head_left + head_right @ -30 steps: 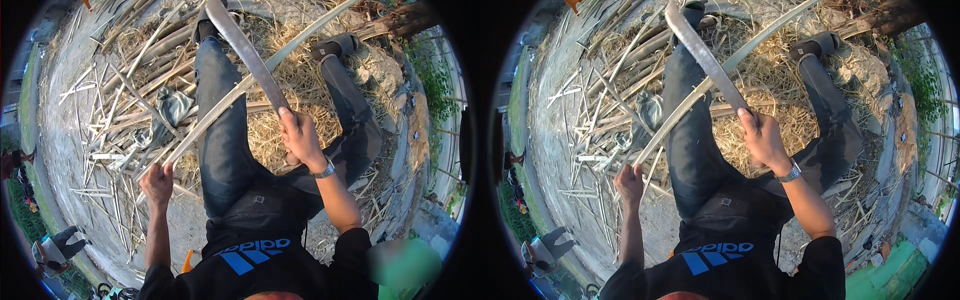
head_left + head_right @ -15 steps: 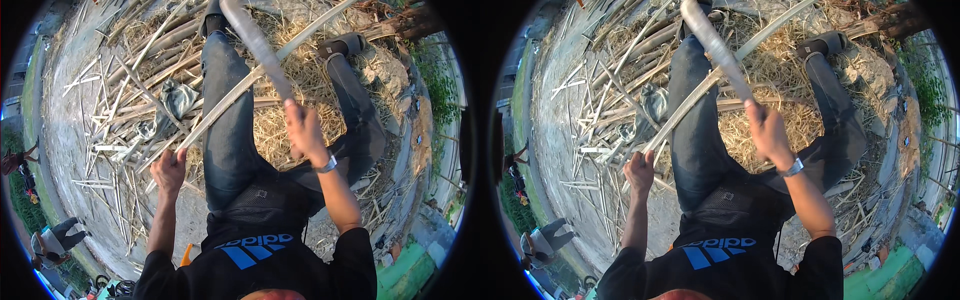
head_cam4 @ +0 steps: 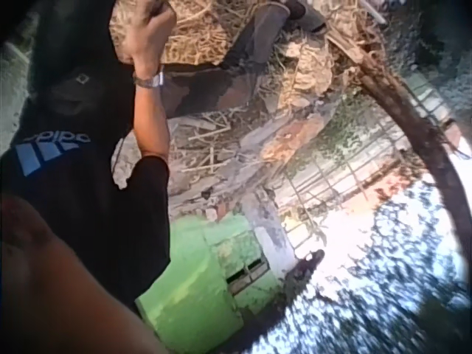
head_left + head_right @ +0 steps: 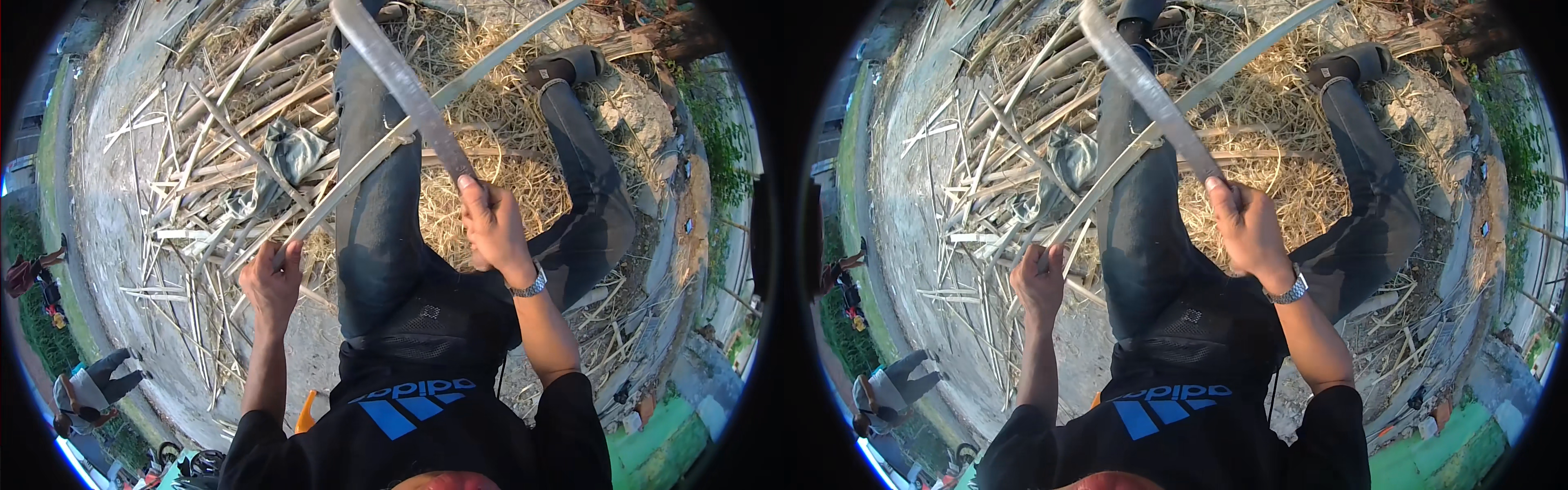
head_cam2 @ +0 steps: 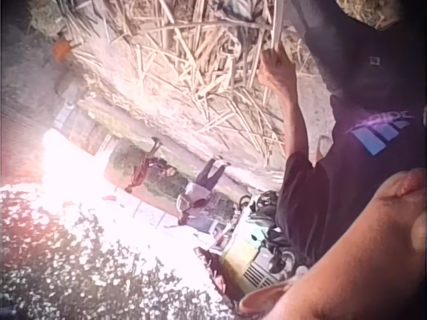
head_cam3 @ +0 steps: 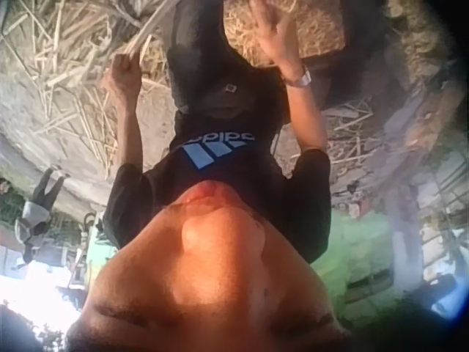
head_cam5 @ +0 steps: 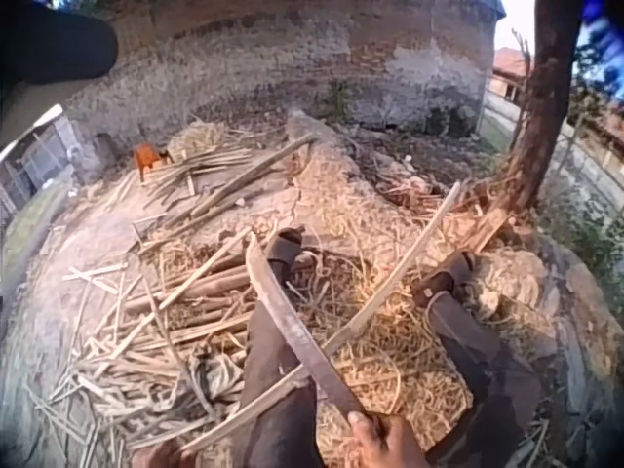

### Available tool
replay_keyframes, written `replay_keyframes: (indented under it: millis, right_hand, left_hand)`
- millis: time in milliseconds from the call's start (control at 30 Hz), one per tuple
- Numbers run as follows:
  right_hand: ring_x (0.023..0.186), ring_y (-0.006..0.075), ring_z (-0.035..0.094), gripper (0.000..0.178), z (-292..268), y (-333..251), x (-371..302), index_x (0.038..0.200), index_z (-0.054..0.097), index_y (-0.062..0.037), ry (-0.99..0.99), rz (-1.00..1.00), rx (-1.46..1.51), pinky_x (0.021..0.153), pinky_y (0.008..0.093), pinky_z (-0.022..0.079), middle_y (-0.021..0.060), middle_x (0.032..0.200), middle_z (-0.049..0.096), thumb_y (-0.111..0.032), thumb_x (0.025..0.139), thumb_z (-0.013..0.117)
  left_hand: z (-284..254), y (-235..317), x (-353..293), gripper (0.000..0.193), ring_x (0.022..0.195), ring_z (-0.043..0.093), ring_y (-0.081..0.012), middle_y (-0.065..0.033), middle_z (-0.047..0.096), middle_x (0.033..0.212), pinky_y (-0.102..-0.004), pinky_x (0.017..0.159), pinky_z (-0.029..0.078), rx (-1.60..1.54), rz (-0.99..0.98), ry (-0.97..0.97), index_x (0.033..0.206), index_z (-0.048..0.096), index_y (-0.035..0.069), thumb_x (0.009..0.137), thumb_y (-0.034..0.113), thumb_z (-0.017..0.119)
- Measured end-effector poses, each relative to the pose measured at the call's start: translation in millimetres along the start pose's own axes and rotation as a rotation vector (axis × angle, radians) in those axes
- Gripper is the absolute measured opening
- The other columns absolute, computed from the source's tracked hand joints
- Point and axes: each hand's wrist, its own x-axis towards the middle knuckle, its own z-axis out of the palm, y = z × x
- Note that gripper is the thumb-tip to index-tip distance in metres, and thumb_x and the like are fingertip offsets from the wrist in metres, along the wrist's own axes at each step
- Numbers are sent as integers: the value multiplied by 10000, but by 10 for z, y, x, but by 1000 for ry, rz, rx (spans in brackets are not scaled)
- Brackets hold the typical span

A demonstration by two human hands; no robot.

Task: The person shaves a long strip of bamboo with a machete to smooth the surface while sitting on the ground.

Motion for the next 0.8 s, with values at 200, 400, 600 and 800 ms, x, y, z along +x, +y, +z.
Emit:
replay_keyframes:
  millis: [200,400,600,800]
  right_hand:
    - [479,72,450,504,-469,-35,347,697,556,-55,232,-43,-120,452,294,352,-34,556,499,-419,1044,585]
    - [489,77,445,506,-479,-27,337,691,560,-56,202,-117,-244,471,301,355,-27,555,496,-427,1032,607]
    - [487,78,440,527,-494,-130,410,682,557,-47,262,-86,-182,473,301,354,-34,554,493,-438,1031,604]
    - [463,97,435,552,12,75,277,680,561,-36,148,-6,-21,457,325,341,-19,526,481,-460,1032,592]
  left_hand:
    - [-502,-258,-9,228,555,628,-259,-127,652,690,-351,524,463,-100,-129,-294,918,657,19,935,234,731]
    - [-844,-555,6,291,554,619,-259,-124,636,661,-360,533,458,0,-211,-379,852,657,13,913,277,765]
    - [-594,-684,56,257,441,528,-167,-80,574,526,-337,485,420,31,-149,-184,787,679,23,861,220,827]
    - [-139,-151,194,330,429,521,-230,-94,567,532,-359,470,398,-52,14,-99,695,622,51,848,249,838]
